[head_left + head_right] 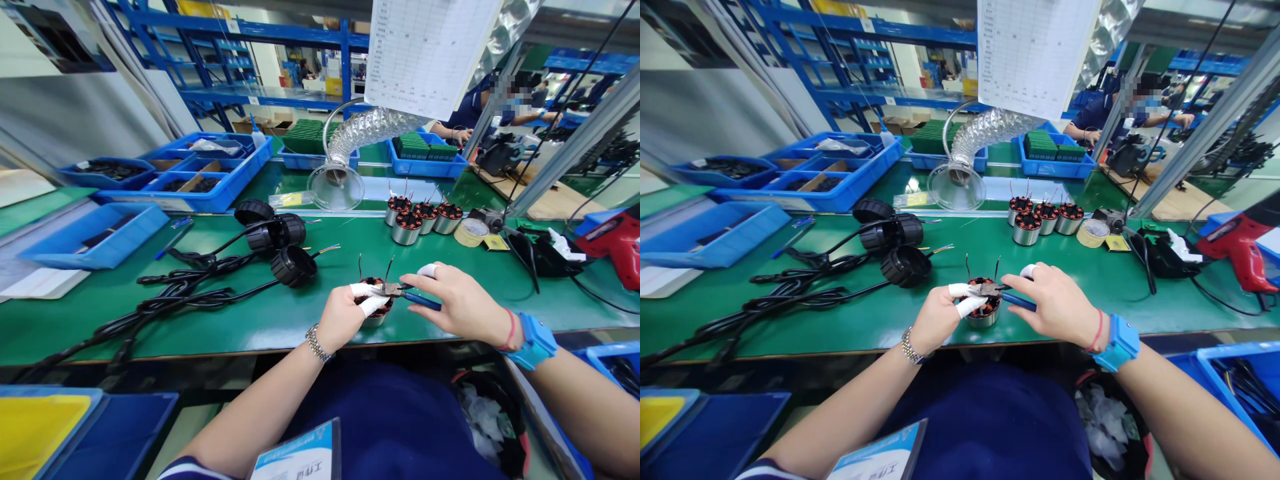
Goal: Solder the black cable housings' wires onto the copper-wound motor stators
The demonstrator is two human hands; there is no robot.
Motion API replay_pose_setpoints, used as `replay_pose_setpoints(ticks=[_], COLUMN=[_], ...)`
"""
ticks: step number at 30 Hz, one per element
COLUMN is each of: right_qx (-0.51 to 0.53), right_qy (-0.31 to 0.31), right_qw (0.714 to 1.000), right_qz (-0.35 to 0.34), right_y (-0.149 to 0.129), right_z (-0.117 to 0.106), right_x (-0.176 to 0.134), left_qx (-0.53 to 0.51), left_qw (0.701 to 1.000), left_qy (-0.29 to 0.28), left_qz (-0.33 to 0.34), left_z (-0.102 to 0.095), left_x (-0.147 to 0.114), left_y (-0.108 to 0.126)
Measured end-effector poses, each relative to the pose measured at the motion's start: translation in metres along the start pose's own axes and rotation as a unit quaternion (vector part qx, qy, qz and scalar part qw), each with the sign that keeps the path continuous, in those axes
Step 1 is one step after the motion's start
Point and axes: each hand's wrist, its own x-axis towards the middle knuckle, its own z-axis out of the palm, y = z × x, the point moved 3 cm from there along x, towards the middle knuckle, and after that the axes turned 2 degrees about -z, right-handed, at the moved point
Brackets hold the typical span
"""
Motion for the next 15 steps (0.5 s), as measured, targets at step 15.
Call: replay_pose_setpoints(ticks=[15], right_qx=[-0.009], right_qy=[0.010], right_qw=[1.000], right_qz=[-0.014], right_y=[0.0023], right_z=[0.0020], right_x=[-0.0033], left_qx=[0.004], left_qw=[1.000], left_qy=[0.001], left_qz=[0.000], left_z=[0.0013], left_x=[-0.0008], left_y=[0.0028])
